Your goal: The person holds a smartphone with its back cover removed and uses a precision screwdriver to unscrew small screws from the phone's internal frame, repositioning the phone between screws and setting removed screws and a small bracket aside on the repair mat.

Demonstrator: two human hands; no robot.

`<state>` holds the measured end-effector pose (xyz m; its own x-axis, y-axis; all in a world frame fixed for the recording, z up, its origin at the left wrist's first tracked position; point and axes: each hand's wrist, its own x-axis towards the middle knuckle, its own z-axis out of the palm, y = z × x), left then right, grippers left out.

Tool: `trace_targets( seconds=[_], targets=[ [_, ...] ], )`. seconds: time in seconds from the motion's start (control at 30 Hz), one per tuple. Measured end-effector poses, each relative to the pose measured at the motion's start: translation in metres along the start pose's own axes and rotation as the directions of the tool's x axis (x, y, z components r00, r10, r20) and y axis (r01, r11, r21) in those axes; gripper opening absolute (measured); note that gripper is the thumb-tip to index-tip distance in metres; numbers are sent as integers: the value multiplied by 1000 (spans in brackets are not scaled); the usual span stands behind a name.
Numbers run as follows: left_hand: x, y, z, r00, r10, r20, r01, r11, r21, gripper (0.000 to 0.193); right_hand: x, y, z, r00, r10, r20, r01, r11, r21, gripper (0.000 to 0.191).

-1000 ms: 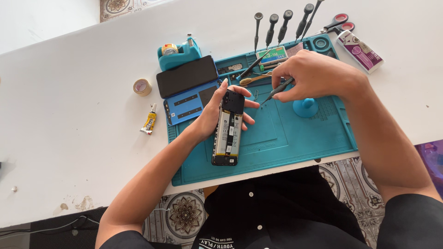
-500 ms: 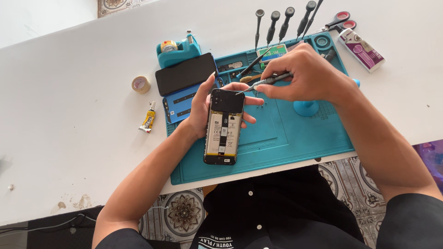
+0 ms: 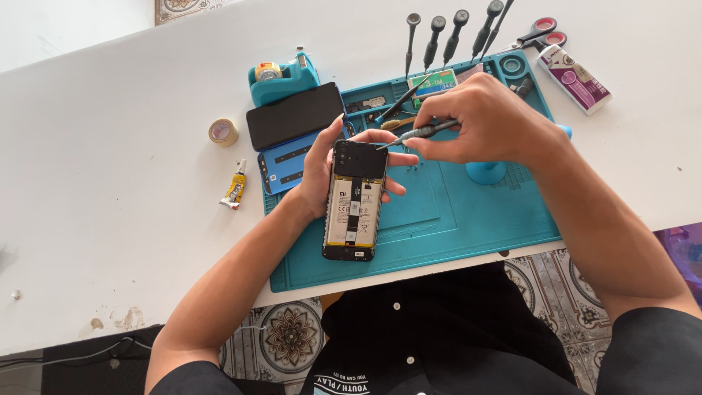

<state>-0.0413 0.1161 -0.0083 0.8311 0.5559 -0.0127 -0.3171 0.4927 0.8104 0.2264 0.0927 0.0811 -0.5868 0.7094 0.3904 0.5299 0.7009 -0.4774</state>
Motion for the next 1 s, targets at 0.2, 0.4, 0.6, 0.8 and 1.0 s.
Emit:
trace_targets(
  seconds=[0.2, 0.4, 0.6, 0.8, 1.0],
  targets=[
    [0, 0, 0, 1000, -2, -6, 2, 1000, -20, 86, 1, 2, 5, 998, -41, -43, 40, 999, -29, 20],
    [-1, 0, 0, 999, 16, 27, -16, 1000, -3, 88, -2, 7, 7, 972, -122, -203, 113, 992, -56, 20],
    [-4, -1, -2, 994, 37, 103, -31, 998, -61, 91, -5, 9, 6, 943, -199, -267, 192, 980, -50, 18],
    [-1, -3, -4, 998, 32, 58, -31, 999, -25, 91, 1, 0, 11, 977, -169, -130, 169, 986, -14, 23],
    [-3, -2, -6, 1000, -21, 21, 20, 998, 51, 90, 3, -12, 18, 1000, -25, -6, 25, 997, -76, 28]
  ],
)
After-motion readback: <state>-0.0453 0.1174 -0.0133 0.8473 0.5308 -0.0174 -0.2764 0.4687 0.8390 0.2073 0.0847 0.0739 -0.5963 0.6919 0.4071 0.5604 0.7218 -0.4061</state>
